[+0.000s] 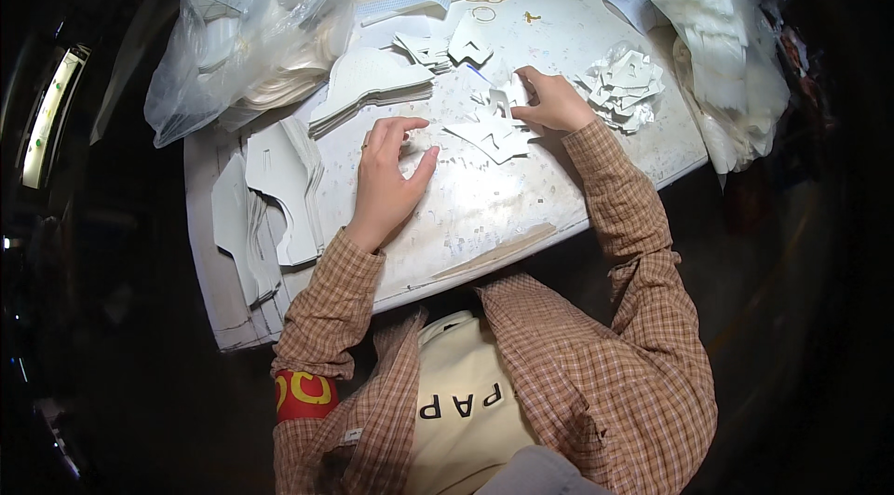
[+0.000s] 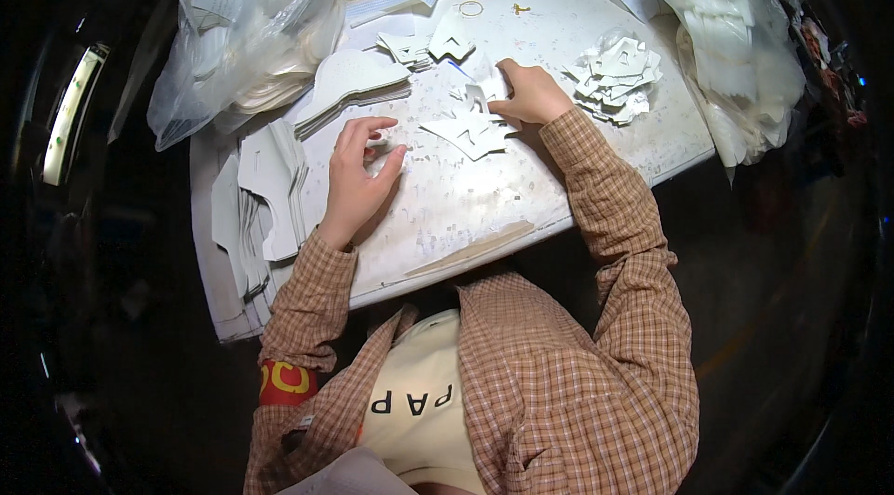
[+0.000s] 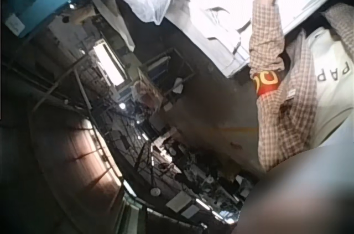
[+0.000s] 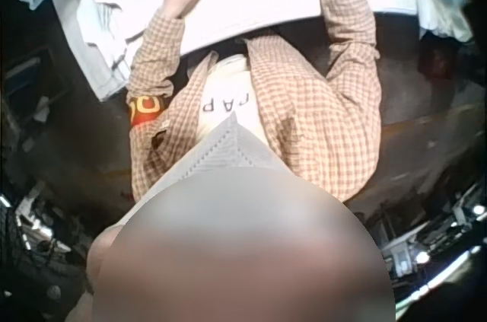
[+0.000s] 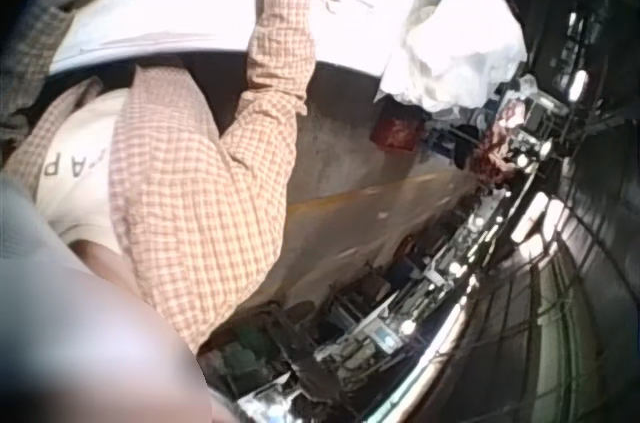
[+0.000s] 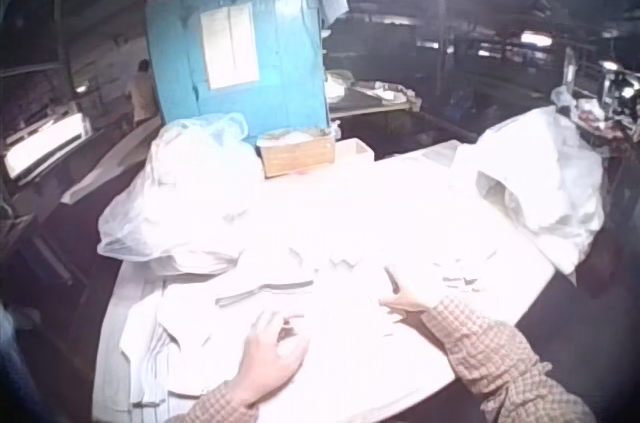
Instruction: The person sorts white paper cutouts on a table, separating small irregular pieces from larger shaped pieces. They stack the larger pieces and bundle them with a rubber band, then continue sorting the smaller pieces into piles.
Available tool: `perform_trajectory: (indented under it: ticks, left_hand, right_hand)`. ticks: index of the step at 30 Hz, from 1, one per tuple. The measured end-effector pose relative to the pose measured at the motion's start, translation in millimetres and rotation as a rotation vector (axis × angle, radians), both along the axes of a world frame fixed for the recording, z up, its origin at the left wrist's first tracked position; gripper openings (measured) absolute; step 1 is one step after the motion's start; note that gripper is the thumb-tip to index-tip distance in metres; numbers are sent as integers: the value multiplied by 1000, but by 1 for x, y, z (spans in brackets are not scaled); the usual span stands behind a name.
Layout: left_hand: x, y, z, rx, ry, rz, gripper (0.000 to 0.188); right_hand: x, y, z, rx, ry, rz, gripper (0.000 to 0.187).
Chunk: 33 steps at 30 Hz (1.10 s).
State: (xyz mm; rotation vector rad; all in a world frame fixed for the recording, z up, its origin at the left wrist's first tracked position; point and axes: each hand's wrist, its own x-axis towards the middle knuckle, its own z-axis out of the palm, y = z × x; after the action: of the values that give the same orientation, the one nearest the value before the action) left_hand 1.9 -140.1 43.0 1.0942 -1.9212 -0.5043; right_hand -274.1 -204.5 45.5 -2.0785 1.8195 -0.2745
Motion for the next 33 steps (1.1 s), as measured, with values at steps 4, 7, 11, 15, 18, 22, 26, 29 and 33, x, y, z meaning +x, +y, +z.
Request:
perform_trajectory:
  ticks: [4, 7, 11, 15, 18, 22, 26, 29, 33]
  left_hand:
    - [11, -3, -4, -176, -344, 118, 41]
    - [30, -10, -3, 340, -258, 71, 43]
    - [38, -16, 0, 441, -29, 114, 35]
    - [32, -20, 1, 442, 567, 60, 16]
    - [32, -20, 2, 547, 740, 89, 20]
    - [33, -19, 4, 702, 894, 117, 25]
    - [27, -20, 5, 775, 1096, 85, 31]
    - [23, -21, 5, 720, 1145, 38, 37]
    - [22, -18, 1, 686, 1102, -27, 46]
  right_hand:
    - [65, 1, 2, 1, -210, 184, 54]
    - [88, -16, 25, -143, -45, 198, 31]
    - [94, -31, 39, -169, -256, 435, 26]
    - [95, -20, 17, 39, -474, 564, 23]
    - [91, -22, 7, -95, -533, 516, 18]
    - [87, -28, 8, -176, -967, 239, 14]
    - [88, -26, 12, 187, -1332, 88, 10]
    - [95, -20, 11, 366, -1407, 57, 12]
    - [108, -9, 7, 361, -1189, 239, 15]
